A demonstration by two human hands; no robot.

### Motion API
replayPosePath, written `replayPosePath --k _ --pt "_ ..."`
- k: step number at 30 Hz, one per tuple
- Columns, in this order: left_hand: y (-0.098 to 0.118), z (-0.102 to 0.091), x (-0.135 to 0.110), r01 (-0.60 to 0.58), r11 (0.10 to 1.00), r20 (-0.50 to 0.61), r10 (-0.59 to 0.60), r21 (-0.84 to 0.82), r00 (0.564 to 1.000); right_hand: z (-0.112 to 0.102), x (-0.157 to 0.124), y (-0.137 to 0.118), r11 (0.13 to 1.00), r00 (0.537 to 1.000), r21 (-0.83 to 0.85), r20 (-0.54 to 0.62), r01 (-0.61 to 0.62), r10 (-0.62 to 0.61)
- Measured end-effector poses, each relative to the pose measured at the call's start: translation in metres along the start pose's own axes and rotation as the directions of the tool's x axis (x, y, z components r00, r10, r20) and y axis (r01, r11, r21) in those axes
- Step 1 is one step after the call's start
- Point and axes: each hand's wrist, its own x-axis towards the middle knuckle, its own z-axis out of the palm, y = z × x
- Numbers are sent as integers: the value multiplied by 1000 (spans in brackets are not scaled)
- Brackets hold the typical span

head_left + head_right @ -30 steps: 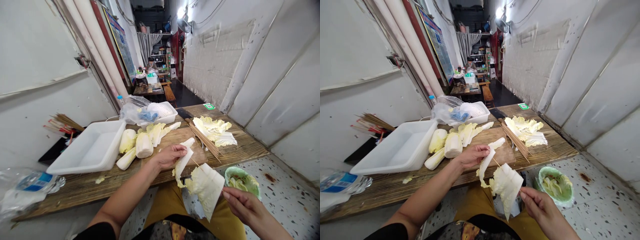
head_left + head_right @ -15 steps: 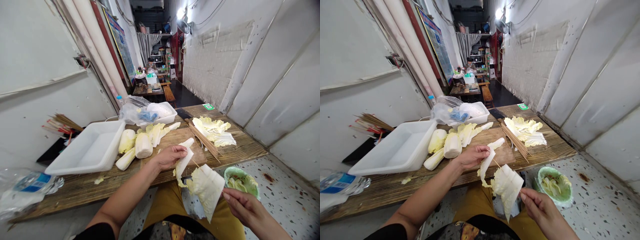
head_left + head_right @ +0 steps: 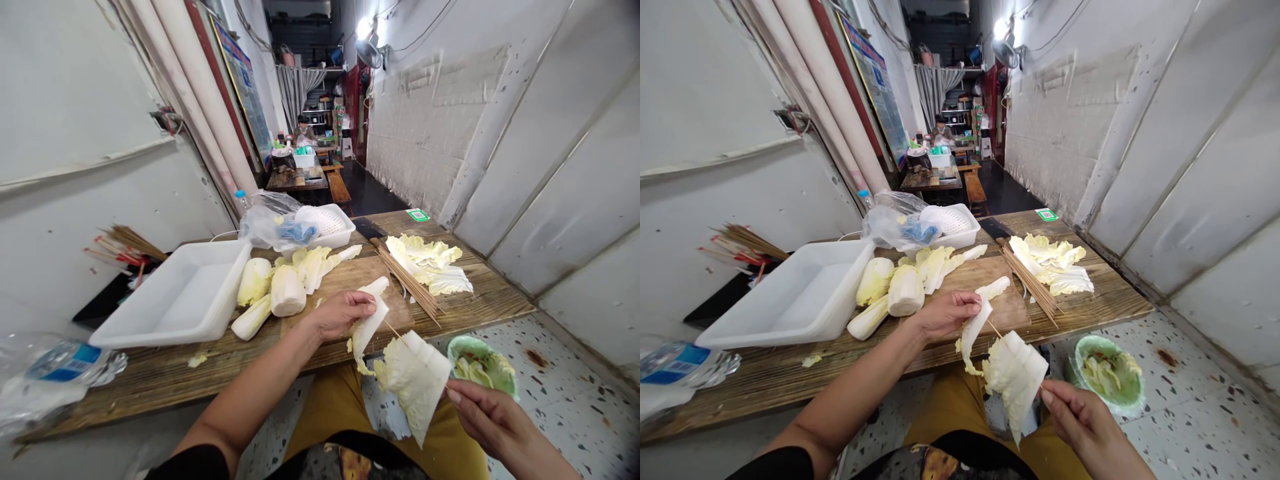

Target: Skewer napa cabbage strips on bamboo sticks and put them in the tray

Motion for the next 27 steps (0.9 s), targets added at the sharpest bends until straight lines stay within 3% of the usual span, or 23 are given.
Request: replayPosePath --k 9,18,27 --pt "-4 -2 2 -15 999 48 14 36 999 0 2 1 999 999 20 10 -33 33" --pt "-2 -6 -1 123 992 212 -113 -34 971 0 4 4 987 997 146 1 -72 72" --pt "-1 -11 0 166 985 140 -157 -49 978 4 4 -9 991 995 130 88 31 -43"
